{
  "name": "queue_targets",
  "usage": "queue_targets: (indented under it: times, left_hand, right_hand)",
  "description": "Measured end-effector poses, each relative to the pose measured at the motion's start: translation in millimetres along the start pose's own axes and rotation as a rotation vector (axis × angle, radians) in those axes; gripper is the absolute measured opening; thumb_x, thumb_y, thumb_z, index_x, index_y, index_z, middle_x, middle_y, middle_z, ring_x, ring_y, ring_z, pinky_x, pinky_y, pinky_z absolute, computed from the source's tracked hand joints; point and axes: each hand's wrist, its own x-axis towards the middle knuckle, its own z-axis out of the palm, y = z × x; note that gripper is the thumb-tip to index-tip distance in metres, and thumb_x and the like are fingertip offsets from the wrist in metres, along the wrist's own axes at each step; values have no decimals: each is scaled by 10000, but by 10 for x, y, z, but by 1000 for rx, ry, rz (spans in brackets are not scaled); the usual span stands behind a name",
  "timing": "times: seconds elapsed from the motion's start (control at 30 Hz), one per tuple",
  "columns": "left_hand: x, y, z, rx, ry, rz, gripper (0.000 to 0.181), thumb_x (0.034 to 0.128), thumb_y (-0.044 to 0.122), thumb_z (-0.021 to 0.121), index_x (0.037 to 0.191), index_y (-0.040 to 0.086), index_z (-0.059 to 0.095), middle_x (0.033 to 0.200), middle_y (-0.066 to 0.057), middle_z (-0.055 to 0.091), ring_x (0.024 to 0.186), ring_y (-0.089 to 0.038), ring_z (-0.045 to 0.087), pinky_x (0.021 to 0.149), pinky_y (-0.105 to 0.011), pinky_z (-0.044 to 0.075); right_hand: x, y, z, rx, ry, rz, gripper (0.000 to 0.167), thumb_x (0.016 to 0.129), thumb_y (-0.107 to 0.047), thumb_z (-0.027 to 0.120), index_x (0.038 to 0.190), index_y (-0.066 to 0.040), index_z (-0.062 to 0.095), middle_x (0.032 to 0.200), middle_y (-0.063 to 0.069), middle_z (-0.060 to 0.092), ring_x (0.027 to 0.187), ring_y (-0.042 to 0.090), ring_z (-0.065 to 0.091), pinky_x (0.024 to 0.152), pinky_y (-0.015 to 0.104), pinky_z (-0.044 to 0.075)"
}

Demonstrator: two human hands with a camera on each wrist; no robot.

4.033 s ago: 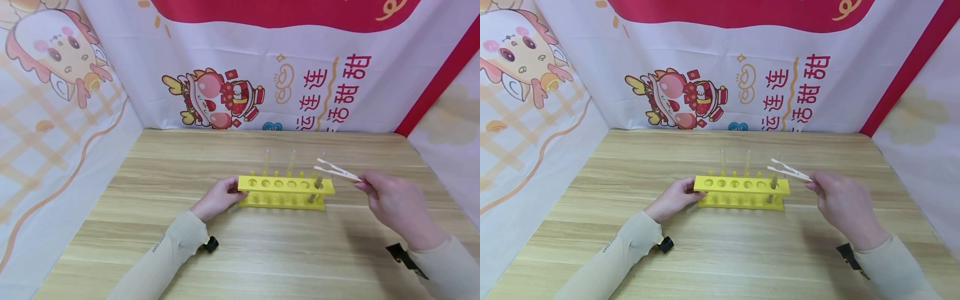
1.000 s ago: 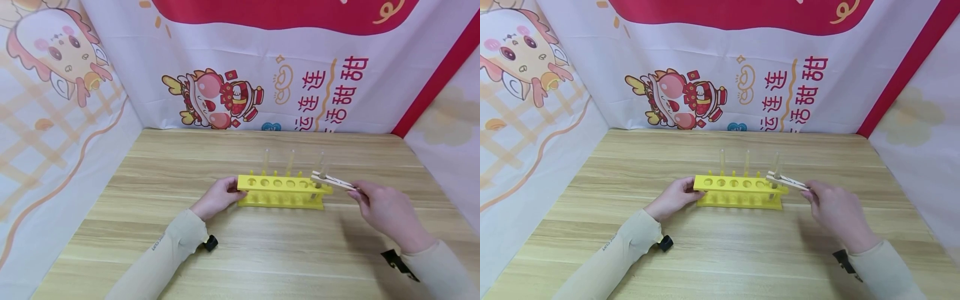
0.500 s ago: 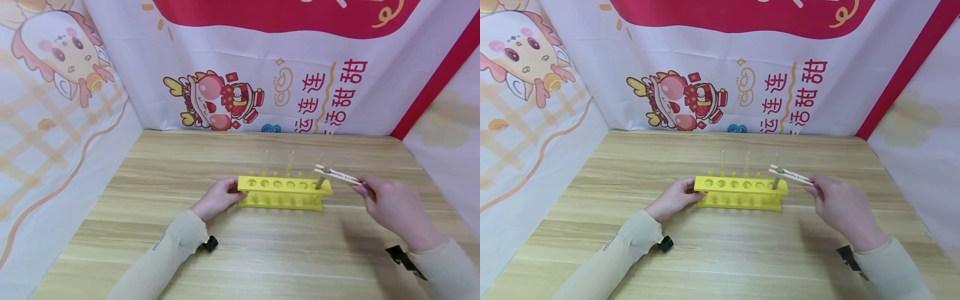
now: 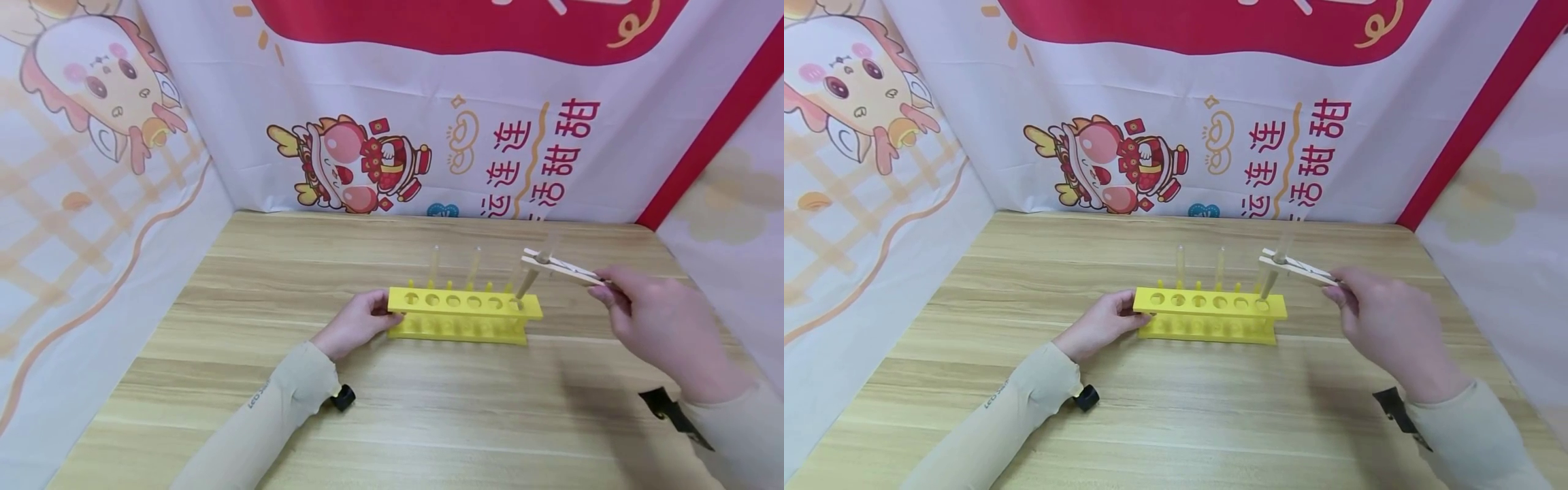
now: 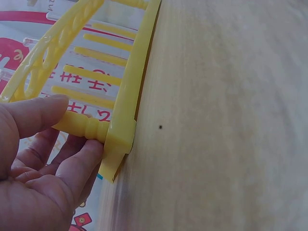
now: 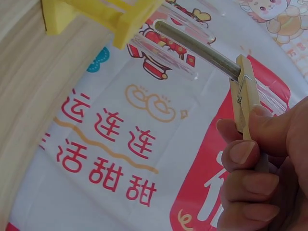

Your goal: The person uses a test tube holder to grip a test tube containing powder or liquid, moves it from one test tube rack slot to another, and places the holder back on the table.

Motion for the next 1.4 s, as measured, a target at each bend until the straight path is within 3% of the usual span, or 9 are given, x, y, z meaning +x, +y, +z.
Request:
queue_targets:
  times: [0.17,0.27,0.6,0.8,1.07,1.4]
  left_hand:
    - [-2,1,0,0,-2,9,276,933,130,707,1204,136,659,1152,17,673,1035,-176,604,843,-328,507]
    - [5,-4,0,0,-3,4,275,932,130,707,1203,142,660,1153,22,673,1038,-175,604,844,-327,507]
    - [9,-7,-1,-8,-6,2,280,931,117,706,1206,139,660,1158,11,672,1037,-177,605,843,-326,508]
    - [2,8,1,-12,-3,5,274,927,115,710,1197,137,665,1153,2,674,1023,-179,603,833,-324,502]
    - [13,-11,2,-2,-4,9,264,935,117,702,1196,136,661,1149,15,673,1028,-171,605,842,-323,504]
    - [13,-6,-6,14,-9,0,278,937,138,703,1209,162,655,1173,33,663,1067,-169,600,885,-340,502]
  right_hand:
    - [52,-27,-63,20,-22,25,130,877,-152,704,904,-36,654,556,2,513,427,121,369,391,359,317]
    - [75,-41,-82,23,-32,47,160,803,-79,756,923,-40,658,558,7,518,433,130,374,387,359,311]
    - [125,-89,-71,37,-20,21,143,814,-99,750,917,-52,663,584,7,557,443,130,398,407,399,346]
    - [131,-125,-36,31,-5,7,119,854,-162,714,913,-66,674,569,0,554,419,133,397,389,359,291]
    - [127,-171,24,53,-46,34,153,799,-103,762,900,-63,654,571,-19,528,423,114,355,386,319,271]
    - [102,-169,106,76,-61,25,128,821,-101,751,893,-60,653,578,-22,536,418,91,353,385,331,295]
